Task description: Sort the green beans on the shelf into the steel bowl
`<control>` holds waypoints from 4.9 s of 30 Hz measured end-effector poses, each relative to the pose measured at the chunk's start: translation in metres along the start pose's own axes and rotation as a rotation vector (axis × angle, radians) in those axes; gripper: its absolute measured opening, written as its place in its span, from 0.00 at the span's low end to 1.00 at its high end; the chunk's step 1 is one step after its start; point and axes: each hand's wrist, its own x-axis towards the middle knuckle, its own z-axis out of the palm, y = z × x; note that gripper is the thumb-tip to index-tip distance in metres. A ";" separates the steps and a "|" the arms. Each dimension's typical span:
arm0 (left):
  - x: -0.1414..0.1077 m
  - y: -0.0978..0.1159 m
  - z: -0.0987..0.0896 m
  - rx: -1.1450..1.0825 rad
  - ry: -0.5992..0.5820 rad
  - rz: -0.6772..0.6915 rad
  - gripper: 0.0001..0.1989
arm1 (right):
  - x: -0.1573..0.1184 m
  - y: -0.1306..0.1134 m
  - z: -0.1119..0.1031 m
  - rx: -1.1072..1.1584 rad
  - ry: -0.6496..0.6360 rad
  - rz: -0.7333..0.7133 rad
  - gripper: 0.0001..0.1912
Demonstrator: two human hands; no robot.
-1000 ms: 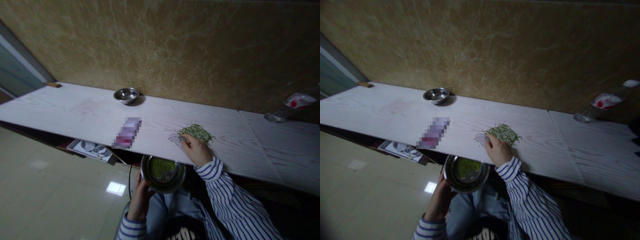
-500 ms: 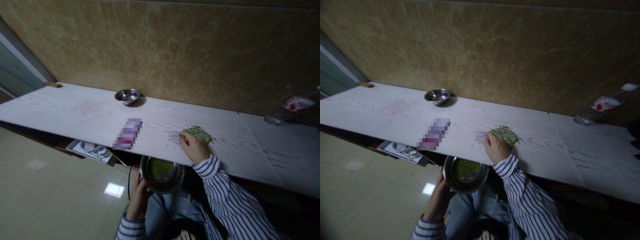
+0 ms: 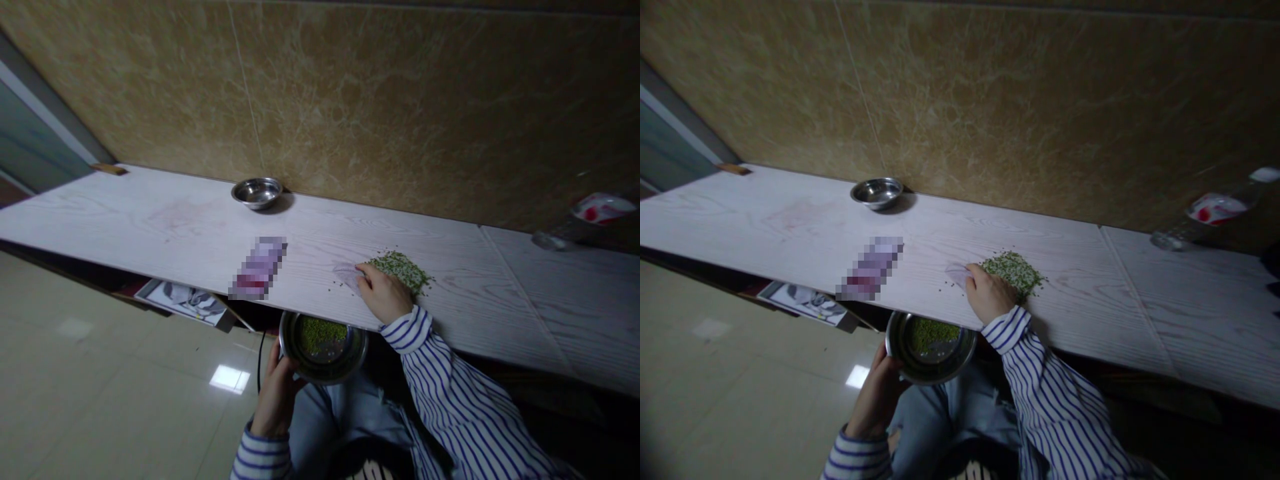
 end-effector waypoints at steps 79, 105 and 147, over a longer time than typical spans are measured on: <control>-0.030 -0.058 0.036 0.176 -0.147 -0.170 0.31 | -0.076 0.113 -0.034 0.272 0.012 -0.220 0.15; -0.026 -0.054 0.063 0.138 -0.101 -0.174 0.34 | -0.023 0.124 -0.028 0.187 0.134 -0.368 0.13; -0.036 -0.056 0.063 0.149 -0.154 -0.171 0.35 | -0.051 0.130 -0.026 0.077 0.224 -0.289 0.14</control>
